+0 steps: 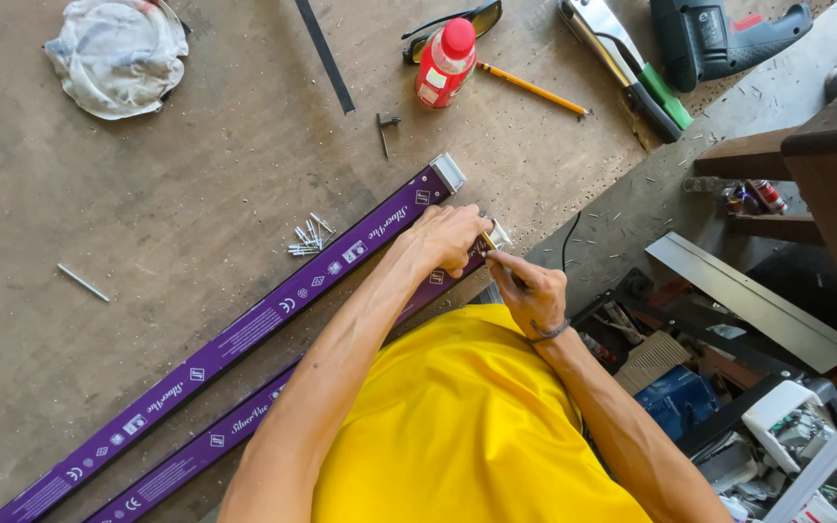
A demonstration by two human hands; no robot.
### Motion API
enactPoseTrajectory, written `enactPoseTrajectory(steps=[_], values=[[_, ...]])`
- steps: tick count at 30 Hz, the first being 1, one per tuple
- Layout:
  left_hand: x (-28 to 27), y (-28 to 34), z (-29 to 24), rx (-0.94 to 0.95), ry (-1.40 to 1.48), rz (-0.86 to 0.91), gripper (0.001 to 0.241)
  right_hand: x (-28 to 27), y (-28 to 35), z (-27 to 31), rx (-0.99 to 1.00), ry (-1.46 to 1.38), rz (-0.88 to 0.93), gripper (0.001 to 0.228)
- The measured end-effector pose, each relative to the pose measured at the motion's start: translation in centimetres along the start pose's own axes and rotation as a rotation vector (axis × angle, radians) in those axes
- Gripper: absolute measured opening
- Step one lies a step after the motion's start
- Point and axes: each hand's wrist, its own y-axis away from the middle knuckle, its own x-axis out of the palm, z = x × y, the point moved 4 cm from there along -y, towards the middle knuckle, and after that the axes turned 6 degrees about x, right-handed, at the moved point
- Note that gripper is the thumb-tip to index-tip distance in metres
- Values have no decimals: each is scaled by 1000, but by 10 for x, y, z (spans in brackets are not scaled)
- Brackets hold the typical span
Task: Assembling metal or plastic frame components by marking with a pencil, drilling holes, and using a manual stapler.
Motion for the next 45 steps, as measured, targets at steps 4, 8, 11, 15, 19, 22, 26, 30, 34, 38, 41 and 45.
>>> enactPoseTrajectory(steps=[4,8,11,15,19,22,26,30,34,38,41,45], values=[[0,-2,2,7,-15,-9,73,-3,-5,-1,-44,64,-24,15],[2,-2,3,14,-16,0,75,-5,3,-2,-19,27,17,15],[-2,1,1,31,-24,13,75,-1,3,0,-14,44,24,15],[-2,-1,2,37,-31,22,75,3,3,-5,-9,90,54,13],[-4,-1,3,43,-44,21,75,6,2,-11,-53,157,67,13],[-2,-3,3,44,-39,18,75,10,3,-10,-174,346,52,10],[-2,-2,3,34,-27,16,77,17,3,-12,-281,444,57,8],[2,-5,6,18,-40,30,79,10,0,-1,-298,469,141,13],[3,-7,7,-3,11,30,77,-21,13,-1,-265,389,106,33],[8,-13,8,-8,-36,25,73,-42,2,-15,-168,343,64,14],[-5,-5,1,-6,-48,31,71,-34,-13,-23,-137,298,119,15],[-11,3,-6,-18,-50,41,74,-10,-15,-31,-69,390,292,14]])
